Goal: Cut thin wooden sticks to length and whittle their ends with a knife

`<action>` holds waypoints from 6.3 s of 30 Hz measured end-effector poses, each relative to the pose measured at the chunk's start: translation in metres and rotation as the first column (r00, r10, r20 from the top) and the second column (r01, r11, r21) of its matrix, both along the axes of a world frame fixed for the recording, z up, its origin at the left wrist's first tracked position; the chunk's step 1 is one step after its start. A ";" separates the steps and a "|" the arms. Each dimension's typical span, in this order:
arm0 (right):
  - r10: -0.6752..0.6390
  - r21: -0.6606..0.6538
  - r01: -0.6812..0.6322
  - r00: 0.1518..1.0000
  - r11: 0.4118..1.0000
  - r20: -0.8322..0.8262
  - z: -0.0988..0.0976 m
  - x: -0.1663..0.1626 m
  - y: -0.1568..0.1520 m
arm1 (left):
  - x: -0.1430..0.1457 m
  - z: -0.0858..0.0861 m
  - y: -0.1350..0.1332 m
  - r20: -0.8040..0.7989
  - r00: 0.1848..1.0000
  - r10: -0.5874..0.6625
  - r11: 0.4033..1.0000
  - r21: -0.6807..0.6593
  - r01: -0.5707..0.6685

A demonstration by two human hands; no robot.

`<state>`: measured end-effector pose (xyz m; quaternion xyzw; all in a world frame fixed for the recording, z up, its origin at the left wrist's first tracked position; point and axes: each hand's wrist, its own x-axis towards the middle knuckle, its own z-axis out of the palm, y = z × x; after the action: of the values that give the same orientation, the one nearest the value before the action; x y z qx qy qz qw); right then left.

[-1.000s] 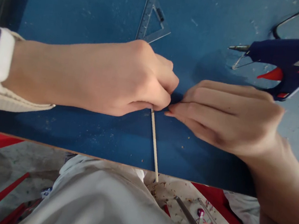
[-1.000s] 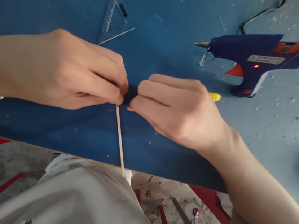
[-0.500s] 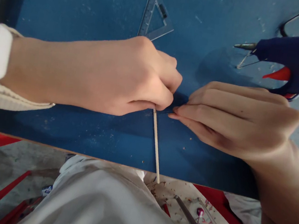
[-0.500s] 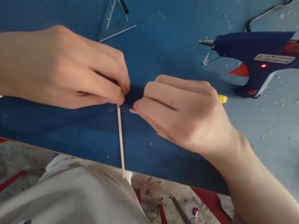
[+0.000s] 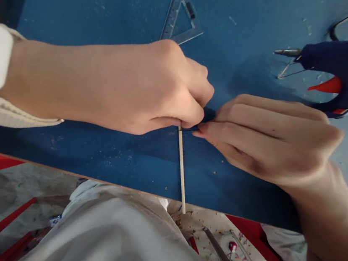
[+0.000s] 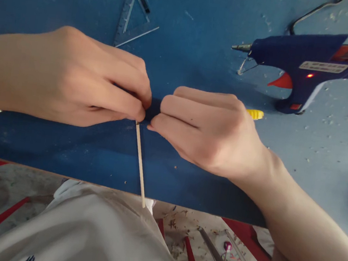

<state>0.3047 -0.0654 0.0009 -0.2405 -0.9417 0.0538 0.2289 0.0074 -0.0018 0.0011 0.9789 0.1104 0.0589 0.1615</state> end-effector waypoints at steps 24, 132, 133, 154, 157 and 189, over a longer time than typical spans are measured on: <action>0.006 0.091 -0.011 0.998 0.996 0.056 0.004 0.015 -0.003 | -0.012 0.005 -0.001 0.010 0.999 -0.053 0.998 0.034 0.053; -0.202 0.143 0.206 0.978 0.968 -0.045 -0.024 -0.004 0.013 | -0.014 -0.017 -0.005 0.370 0.912 0.178 0.957 0.152 -0.249; -0.195 0.137 0.202 0.979 0.970 -0.061 -0.024 -0.005 0.013 | -0.015 -0.016 -0.005 0.369 0.911 0.183 0.959 0.137 -0.248; -0.346 0.089 0.366 0.920 0.926 -0.184 -0.023 -0.017 0.004 | -0.009 -0.013 -0.015 0.504 0.850 0.153 0.887 0.308 -0.343; -0.349 0.122 0.385 0.906 0.915 -0.238 -0.022 -0.018 0.005 | -0.009 -0.012 -0.015 0.521 0.837 0.167 0.868 0.326 -0.375; -0.340 -0.122 0.317 0.888 0.940 -0.309 -0.029 -0.025 0.011 | -0.134 -0.005 0.200 0.089 0.824 0.559 0.750 0.370 -0.548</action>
<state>0.2797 -0.0540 -0.0286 -0.3919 -0.8341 0.0854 0.3787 -0.1264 0.1986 -0.0038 0.9149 0.3839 0.1107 -0.0574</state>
